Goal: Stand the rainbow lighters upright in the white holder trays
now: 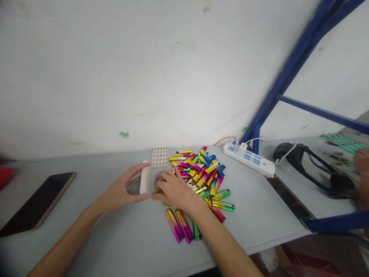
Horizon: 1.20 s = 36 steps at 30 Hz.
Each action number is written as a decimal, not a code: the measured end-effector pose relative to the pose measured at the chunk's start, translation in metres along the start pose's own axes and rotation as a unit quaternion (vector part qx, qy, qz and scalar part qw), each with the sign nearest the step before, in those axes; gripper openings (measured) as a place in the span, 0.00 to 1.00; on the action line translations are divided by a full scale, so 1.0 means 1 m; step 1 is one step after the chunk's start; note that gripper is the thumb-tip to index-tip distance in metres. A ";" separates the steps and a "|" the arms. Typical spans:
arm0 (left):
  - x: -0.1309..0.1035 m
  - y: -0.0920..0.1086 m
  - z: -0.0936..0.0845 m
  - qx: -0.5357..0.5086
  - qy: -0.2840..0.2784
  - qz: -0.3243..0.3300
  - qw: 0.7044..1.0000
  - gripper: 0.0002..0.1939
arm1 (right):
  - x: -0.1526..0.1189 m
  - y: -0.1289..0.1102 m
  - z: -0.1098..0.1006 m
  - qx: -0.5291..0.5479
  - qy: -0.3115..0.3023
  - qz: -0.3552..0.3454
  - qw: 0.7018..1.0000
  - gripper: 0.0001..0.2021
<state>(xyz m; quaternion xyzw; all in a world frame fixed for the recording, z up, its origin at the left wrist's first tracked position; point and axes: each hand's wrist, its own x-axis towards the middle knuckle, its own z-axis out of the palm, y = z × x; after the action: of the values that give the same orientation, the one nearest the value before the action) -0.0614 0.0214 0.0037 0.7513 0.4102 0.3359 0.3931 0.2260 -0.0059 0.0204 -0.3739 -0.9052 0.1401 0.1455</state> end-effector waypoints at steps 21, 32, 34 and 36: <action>0.000 -0.119 -0.072 0.444 0.099 -0.136 0.880 0.45 | 0.001 0.032 -0.001 0.025 0.177 0.025 0.984 0.09; 0.002 -0.089 -0.105 0.349 0.160 -0.051 0.922 0.34 | -0.031 0.104 -0.052 -0.036 0.405 0.273 0.872 0.16; 0.002 -0.081 -0.102 0.349 0.186 -0.061 0.917 0.33 | -0.041 0.114 -0.057 -0.049 0.417 0.329 0.846 0.16; 0.003 -0.076 -0.099 0.355 0.196 -0.067 0.912 0.33 | -0.050 0.122 -0.058 -0.057 0.399 0.392 0.827 0.15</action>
<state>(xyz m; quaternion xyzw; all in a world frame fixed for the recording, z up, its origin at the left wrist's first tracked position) -0.1685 0.0824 -0.0151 0.7309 0.6209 0.2812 0.0339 0.3583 0.0497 0.0212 -0.7279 -0.5520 -0.0277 0.4058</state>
